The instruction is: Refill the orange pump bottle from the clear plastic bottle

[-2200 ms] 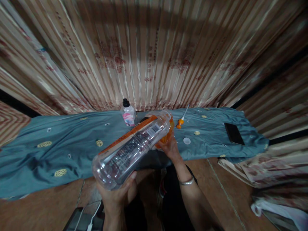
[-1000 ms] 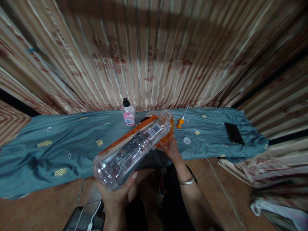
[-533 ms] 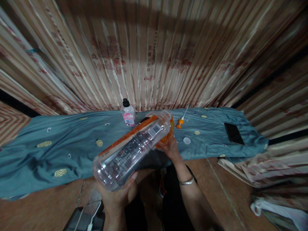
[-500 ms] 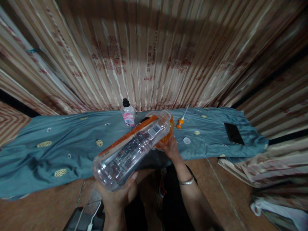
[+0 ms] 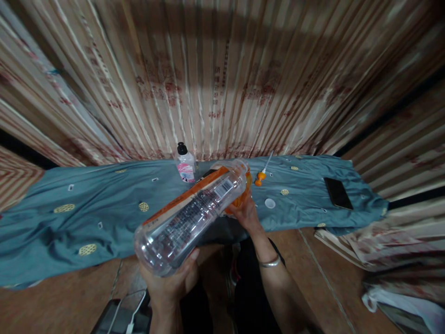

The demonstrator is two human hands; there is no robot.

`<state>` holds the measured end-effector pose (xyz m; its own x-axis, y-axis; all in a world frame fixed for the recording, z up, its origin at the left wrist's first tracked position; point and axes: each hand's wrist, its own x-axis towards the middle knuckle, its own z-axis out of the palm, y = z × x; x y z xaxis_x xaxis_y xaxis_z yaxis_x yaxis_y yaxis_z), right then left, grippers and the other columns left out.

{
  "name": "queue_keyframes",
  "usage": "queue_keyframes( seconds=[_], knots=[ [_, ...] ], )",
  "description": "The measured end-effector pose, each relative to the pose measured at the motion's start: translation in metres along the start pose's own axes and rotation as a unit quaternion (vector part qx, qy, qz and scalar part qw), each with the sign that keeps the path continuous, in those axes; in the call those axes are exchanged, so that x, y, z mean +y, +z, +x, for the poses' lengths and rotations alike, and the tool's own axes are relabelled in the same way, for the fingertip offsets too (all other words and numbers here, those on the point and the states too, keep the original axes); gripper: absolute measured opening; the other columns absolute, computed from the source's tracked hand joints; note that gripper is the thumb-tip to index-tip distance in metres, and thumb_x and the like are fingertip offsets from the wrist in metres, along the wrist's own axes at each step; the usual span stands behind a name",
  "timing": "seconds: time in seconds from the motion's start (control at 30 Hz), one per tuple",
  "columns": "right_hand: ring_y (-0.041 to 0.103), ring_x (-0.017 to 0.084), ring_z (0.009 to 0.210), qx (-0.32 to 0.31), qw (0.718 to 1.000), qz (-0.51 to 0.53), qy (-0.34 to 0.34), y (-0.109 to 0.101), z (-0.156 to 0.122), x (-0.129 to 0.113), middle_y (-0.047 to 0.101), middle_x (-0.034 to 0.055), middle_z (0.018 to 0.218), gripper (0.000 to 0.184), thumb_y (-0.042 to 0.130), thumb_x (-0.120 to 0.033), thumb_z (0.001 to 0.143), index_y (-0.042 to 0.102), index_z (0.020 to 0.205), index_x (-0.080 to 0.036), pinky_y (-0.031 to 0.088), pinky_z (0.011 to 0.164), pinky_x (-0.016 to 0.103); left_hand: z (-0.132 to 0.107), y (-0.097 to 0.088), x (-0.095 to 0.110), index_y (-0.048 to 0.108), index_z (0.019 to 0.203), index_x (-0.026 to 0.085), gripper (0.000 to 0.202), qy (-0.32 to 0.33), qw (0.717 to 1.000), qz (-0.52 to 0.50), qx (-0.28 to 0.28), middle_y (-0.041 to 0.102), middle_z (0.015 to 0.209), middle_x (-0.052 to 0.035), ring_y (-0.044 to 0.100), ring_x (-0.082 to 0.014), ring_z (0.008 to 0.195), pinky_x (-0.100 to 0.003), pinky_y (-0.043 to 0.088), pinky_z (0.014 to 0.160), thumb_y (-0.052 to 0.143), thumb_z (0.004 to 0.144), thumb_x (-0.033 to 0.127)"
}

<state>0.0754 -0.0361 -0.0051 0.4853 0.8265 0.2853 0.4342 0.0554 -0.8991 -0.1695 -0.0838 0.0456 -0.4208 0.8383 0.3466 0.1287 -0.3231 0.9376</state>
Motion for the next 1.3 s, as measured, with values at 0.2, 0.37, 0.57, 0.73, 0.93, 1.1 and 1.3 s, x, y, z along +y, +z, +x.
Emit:
queue_keyframes(
  seconds=[0.2,0.37,0.57,0.73,0.93,1.1,1.3],
  knots=[
    [0.073,0.035,0.127,0.002,1.0,-0.002,-0.008,0.0002,-0.0008,-0.0022,0.072,0.0146,0.14,0.086,0.081,-0.05,0.078,0.045,0.152,-0.023,0.059,0.11,0.06,-0.0006,-0.0037,-0.0074,0.069,0.128,0.031,0.094,-0.009,0.999,0.036,0.01,0.073,0.104,-0.0007,0.072,-0.022,0.087,-0.042,0.068,0.08,0.103,0.041,0.042],
    [0.074,0.035,0.123,0.003,1.0,-0.002,-0.004,0.0003,-0.0011,-0.0034,0.074,0.0146,0.137,0.084,0.081,-0.05,0.077,0.046,0.15,-0.025,0.06,0.108,0.062,0.0011,-0.0033,-0.0059,0.069,0.125,0.03,0.097,-0.005,1.0,0.014,0.016,0.072,0.117,-0.0028,0.071,-0.0258,0.101,-0.041,0.066,0.09,0.104,0.035,0.037],
    [0.074,0.034,0.124,-0.006,1.0,0.001,0.0,-0.0007,-0.001,-0.0047,0.074,0.0125,0.137,0.088,0.08,-0.052,0.078,0.044,0.154,-0.025,0.061,0.108,0.058,0.0014,-0.0022,-0.0037,0.069,0.122,0.03,0.096,-0.014,1.0,-0.011,0.011,0.073,0.111,0.001,0.07,-0.0211,0.097,-0.035,0.067,0.086,0.105,0.033,0.038],
    [0.074,0.036,0.125,-0.002,1.0,0.003,0.003,-0.0004,-0.0011,-0.0066,0.073,0.0152,0.139,0.09,0.08,-0.052,0.077,0.043,0.154,-0.023,0.059,0.109,0.061,0.0022,-0.0015,-0.0017,0.071,0.117,0.029,0.096,-0.022,0.999,-0.015,0.019,0.073,0.109,0.0024,0.069,-0.0182,0.091,-0.03,0.066,0.082,0.106,0.027,0.034],
    [0.073,0.038,0.126,-0.006,1.0,0.0,0.006,-0.0008,-0.0004,-0.0073,0.073,0.0171,0.139,0.089,0.081,-0.05,0.077,0.044,0.153,-0.023,0.06,0.11,0.062,0.0004,-0.0011,0.0009,0.07,0.119,0.029,0.089,-0.02,1.0,-0.003,0.007,0.074,0.105,0.0012,0.071,-0.0207,0.09,-0.041,0.067,0.086,0.105,0.037,0.037],
    [0.074,0.038,0.125,-0.005,1.0,0.0,0.011,-0.0009,-0.0004,-0.0066,0.073,0.0154,0.139,0.087,0.082,-0.05,0.077,0.044,0.152,-0.026,0.059,0.11,0.065,0.0009,-0.0023,0.0002,0.072,0.116,0.031,0.086,-0.038,0.999,-0.001,0.001,0.075,0.103,-0.0007,0.073,-0.0276,0.096,-0.05,0.067,0.089,0.104,0.037,0.041],
    [0.073,0.038,0.127,-0.007,1.0,0.004,0.014,-0.0008,0.0006,-0.0041,0.073,0.0171,0.139,0.092,0.083,-0.052,0.075,0.043,0.153,-0.022,0.058,0.111,0.063,0.0001,-0.0013,-0.0002,0.068,0.128,0.033,0.1,-0.022,1.0,0.007,0.013,0.073,0.114,-0.0047,0.071,-0.0321,0.102,-0.059,0.062,0.1,0.103,0.036,0.044]
  ],
)
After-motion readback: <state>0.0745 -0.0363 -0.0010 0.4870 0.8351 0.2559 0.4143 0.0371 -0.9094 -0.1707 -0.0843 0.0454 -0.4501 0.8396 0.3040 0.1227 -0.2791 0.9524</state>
